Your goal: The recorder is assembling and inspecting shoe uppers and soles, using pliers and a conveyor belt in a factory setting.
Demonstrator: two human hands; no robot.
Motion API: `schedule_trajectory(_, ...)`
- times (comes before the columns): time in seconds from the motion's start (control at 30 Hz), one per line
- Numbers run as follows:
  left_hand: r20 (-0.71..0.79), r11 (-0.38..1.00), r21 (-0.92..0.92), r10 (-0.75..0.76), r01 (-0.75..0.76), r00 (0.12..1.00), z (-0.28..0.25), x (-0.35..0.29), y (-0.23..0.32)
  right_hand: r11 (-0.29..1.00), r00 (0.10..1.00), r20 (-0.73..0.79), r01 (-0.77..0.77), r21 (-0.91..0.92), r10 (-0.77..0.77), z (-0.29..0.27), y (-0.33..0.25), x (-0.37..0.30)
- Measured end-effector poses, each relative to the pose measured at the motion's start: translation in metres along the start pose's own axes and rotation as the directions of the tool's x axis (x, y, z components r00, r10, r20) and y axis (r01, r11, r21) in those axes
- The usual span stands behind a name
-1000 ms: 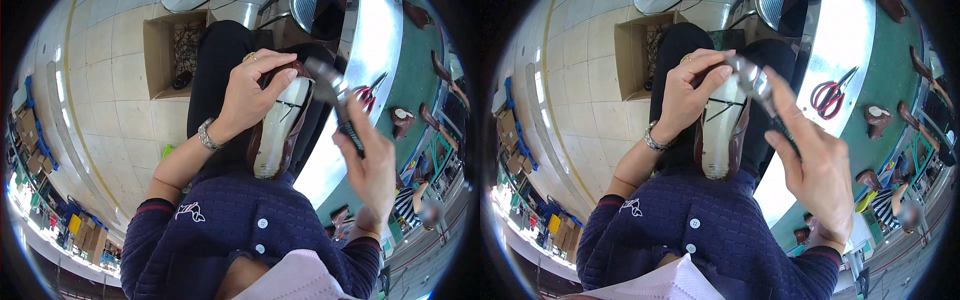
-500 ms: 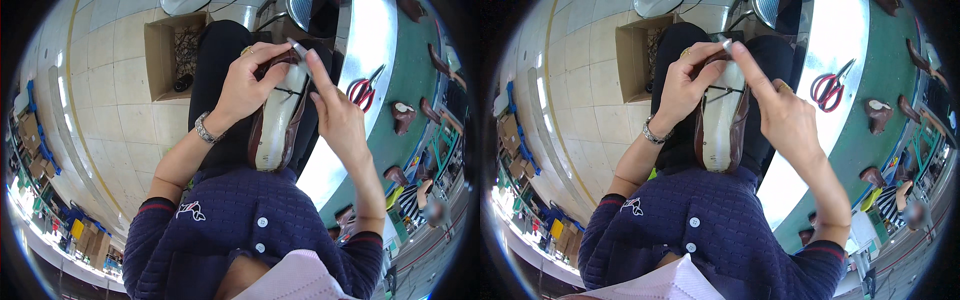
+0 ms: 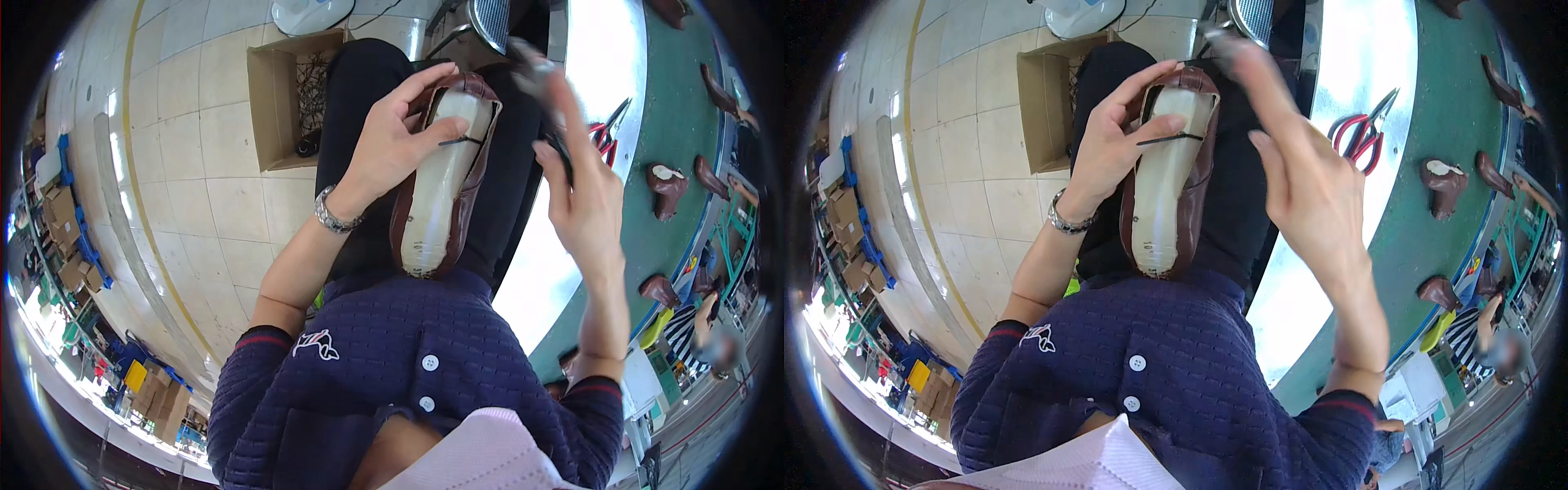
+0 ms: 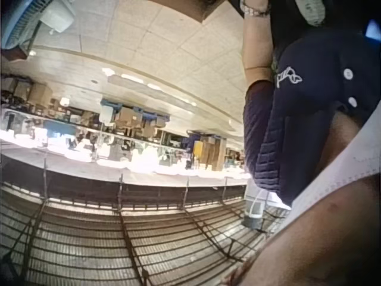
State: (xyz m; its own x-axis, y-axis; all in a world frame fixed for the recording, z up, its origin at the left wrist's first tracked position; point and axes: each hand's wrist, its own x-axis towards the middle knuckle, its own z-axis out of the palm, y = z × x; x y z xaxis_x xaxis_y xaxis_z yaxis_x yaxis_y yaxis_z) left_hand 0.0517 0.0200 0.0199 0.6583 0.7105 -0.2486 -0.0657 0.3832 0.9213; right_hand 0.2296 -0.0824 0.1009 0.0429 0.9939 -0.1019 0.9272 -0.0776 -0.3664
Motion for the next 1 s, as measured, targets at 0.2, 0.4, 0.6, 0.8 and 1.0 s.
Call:
schedule_trajectory(0.2,0.026,1.0,0.001,-0.008,0.008,1.0,-0.009,0.005,0.002,0.697,0.697,-0.136,-0.642,0.319,0.704,0.054,0.026,-0.086)
schedule_trajectory(0.4,0.192,0.973,0.195,-0.16,0.122,0.968,-0.012,0.036,0.014,0.442,0.411,-0.175,-0.871,0.215,0.895,0.117,0.054,-0.174)
schedule_trajectory(0.6,0.179,0.968,0.247,-0.08,0.033,0.981,-0.021,0.02,0.02,0.695,0.595,-0.467,-0.716,0.061,0.654,0.119,0.077,-0.159)
schedule_trajectory(0.8,0.104,0.727,0.684,-0.029,-0.051,0.994,-0.015,0.031,0.03,0.794,0.614,-0.55,-0.586,0.163,0.566,0.109,0.132,-0.067)
schedule_trajectory(1.0,-0.047,0.747,0.665,0.083,-0.031,0.995,0.002,0.028,0.019,0.68,0.555,-0.428,-0.696,0.232,0.714,0.103,0.146,-0.037)
